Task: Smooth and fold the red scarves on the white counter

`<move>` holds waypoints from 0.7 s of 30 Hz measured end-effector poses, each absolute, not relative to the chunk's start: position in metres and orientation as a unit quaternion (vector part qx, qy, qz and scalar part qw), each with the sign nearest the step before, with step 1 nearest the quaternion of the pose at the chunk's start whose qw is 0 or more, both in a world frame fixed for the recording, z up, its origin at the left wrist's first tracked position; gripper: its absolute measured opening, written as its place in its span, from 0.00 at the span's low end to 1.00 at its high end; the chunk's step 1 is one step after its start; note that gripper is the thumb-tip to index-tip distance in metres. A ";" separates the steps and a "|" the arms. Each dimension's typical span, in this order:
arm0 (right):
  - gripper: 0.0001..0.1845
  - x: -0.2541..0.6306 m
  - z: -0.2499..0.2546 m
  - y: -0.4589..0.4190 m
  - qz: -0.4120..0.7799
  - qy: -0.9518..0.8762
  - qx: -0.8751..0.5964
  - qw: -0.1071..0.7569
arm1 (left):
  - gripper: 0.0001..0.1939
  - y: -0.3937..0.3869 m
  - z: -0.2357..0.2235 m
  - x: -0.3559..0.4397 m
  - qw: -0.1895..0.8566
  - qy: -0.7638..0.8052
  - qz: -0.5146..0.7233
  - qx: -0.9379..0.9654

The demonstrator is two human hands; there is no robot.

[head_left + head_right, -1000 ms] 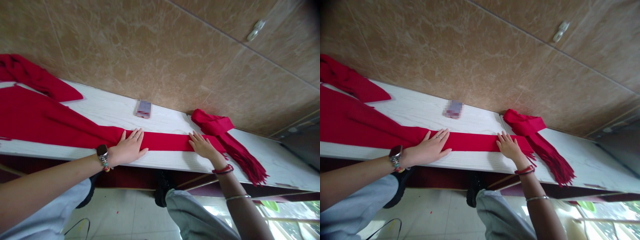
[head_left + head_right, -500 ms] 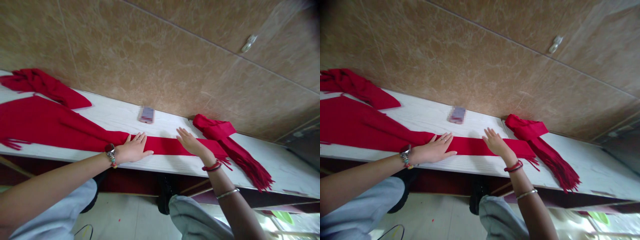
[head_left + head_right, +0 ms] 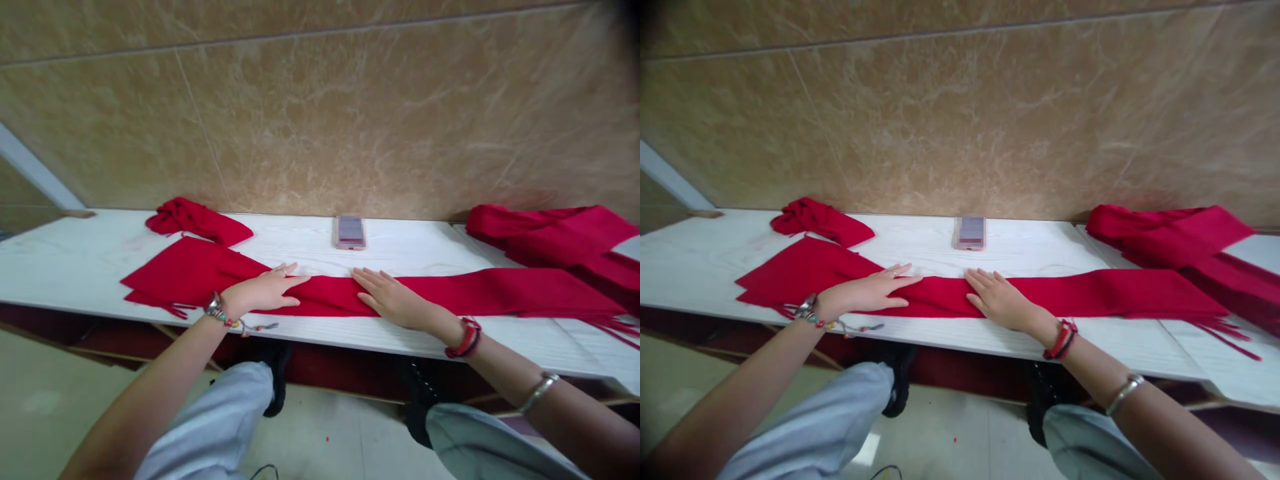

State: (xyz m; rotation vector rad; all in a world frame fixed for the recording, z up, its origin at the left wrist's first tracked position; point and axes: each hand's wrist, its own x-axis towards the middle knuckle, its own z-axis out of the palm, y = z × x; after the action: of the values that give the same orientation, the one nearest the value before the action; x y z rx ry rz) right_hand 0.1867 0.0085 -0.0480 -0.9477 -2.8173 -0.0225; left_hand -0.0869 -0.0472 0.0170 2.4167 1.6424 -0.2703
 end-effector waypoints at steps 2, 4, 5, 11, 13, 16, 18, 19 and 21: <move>0.27 0.186 -0.049 0.009 -0.011 -0.944 -0.317 0.096 | 0.23 -0.046 0.021 -0.101 0.096 0.516 -0.065 0.849; 0.27 0.181 -0.046 0.006 -0.005 -0.944 -0.312 0.111 | 0.19 -0.044 0.025 -0.110 0.094 0.487 -0.040 0.867; 0.28 0.176 -0.043 0.004 0.004 -0.945 -0.304 0.118 | 0.18 -0.044 0.025 -0.114 0.093 0.480 -0.031 0.872; 0.27 0.153 -0.033 -0.013 0.074 -0.970 -0.209 0.099 | 0.13 -0.042 0.023 -0.138 0.025 0.524 -0.040 0.850; 0.25 0.151 -0.035 -0.014 0.079 -0.971 -0.202 0.098 | 0.12 -0.042 0.022 -0.152 0.004 0.535 -0.044 0.843; 0.23 0.152 -0.037 -0.013 0.081 -0.972 -0.198 0.098 | 0.09 -0.043 0.025 -0.179 -0.003 0.548 -0.051 0.835; 0.23 0.153 -0.038 -0.013 0.080 -0.973 -0.195 0.096 | 0.09 -0.046 0.032 -0.197 -0.022 0.575 -0.045 0.817; 0.23 0.153 -0.038 -0.013 0.080 -0.973 -0.193 0.096 | 0.10 -0.048 0.037 -0.204 -0.041 0.593 -0.034 0.804; 0.23 0.155 -0.037 -0.013 0.078 -0.973 -0.192 0.102 | 0.13 -0.054 0.047 -0.215 -0.086 0.620 0.000 0.780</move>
State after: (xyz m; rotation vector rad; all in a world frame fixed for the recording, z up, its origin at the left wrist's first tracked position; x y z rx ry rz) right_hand 0.1547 -0.0128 -0.0373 -0.5664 -2.8725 0.2296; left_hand -0.2148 -0.0544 0.0475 2.5936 2.0635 -0.0005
